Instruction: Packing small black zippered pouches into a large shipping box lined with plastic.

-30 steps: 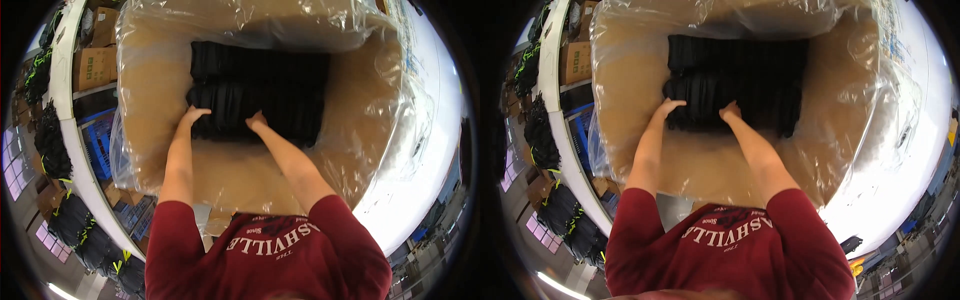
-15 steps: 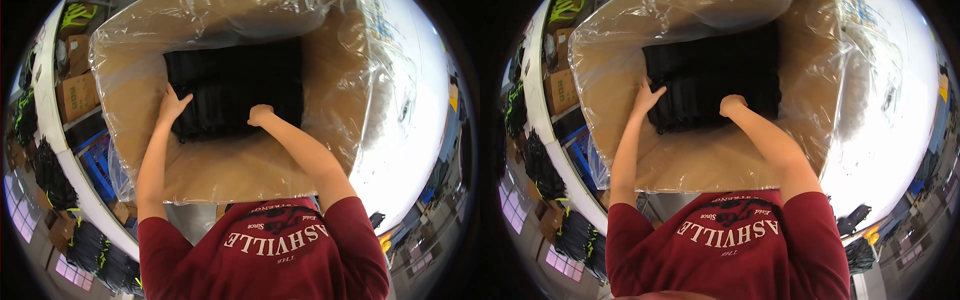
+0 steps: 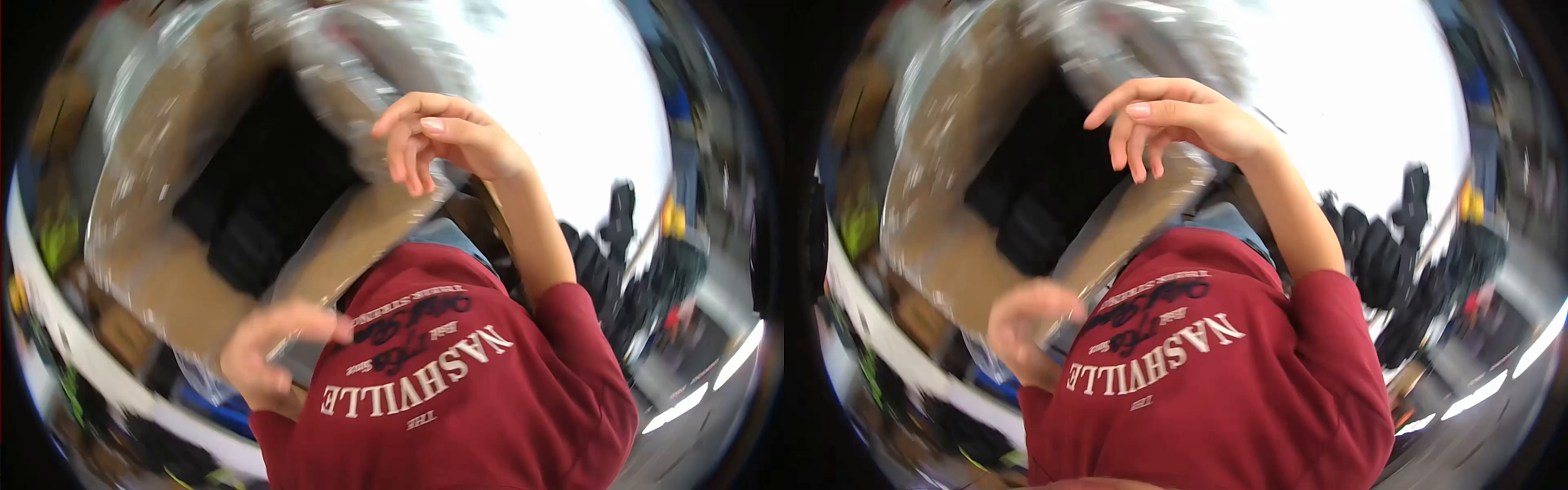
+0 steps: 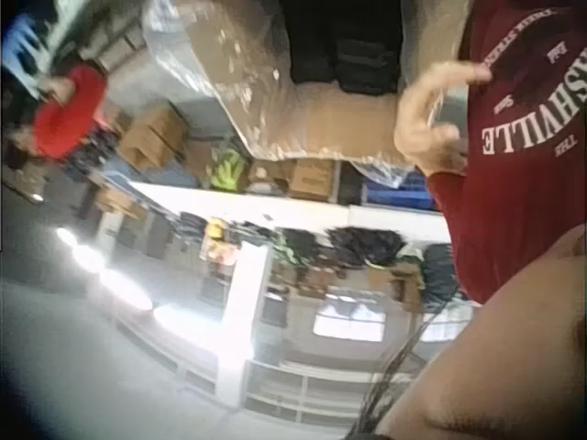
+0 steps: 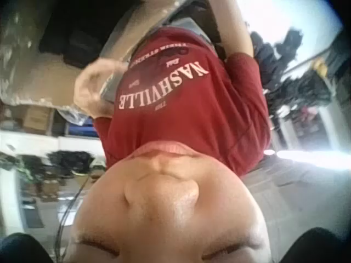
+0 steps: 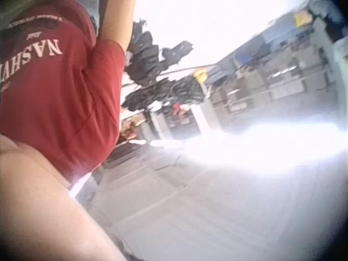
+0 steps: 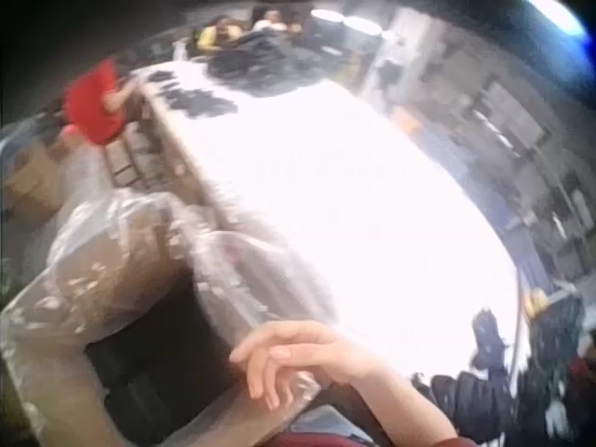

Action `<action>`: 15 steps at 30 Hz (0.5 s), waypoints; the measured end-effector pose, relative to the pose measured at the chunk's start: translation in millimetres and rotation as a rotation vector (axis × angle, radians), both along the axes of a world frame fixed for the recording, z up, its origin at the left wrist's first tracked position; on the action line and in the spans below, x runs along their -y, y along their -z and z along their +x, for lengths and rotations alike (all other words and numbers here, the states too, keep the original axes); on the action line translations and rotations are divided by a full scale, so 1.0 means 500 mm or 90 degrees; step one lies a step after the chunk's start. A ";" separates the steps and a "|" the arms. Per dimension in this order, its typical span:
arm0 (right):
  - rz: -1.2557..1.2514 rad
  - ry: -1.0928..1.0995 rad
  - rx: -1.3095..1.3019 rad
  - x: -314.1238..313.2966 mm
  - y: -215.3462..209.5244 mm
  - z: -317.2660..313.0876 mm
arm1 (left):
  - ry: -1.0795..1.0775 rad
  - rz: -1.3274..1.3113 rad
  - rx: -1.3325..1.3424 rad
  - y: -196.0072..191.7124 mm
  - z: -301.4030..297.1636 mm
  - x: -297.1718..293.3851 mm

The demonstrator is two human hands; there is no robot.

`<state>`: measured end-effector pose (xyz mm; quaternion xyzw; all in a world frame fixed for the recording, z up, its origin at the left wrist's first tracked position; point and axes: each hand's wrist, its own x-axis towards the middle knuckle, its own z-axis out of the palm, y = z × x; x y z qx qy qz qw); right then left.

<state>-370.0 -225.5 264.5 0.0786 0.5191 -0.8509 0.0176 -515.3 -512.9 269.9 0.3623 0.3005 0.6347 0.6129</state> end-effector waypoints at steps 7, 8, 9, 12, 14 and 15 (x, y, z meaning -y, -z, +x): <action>0.330 0.513 0.278 -0.029 0.014 0.505 | 0.215 -0.207 -0.108 0.012 0.277 -0.279; 0.428 0.598 0.447 -0.012 0.043 0.582 | 0.286 -0.203 -0.131 0.054 0.325 -0.318; 0.522 0.626 0.625 0.008 0.079 0.665 | 0.359 -0.245 -0.146 0.100 0.373 -0.353; 0.697 0.623 0.916 0.095 0.229 0.866 | 0.467 -0.250 -0.270 0.240 0.510 -0.431; 0.778 0.567 0.979 0.152 0.320 0.926 | 0.509 -0.233 -0.382 0.322 0.598 -0.473; 0.824 0.555 1.000 0.171 0.356 0.940 | 0.541 -0.218 -0.485 0.352 0.634 -0.483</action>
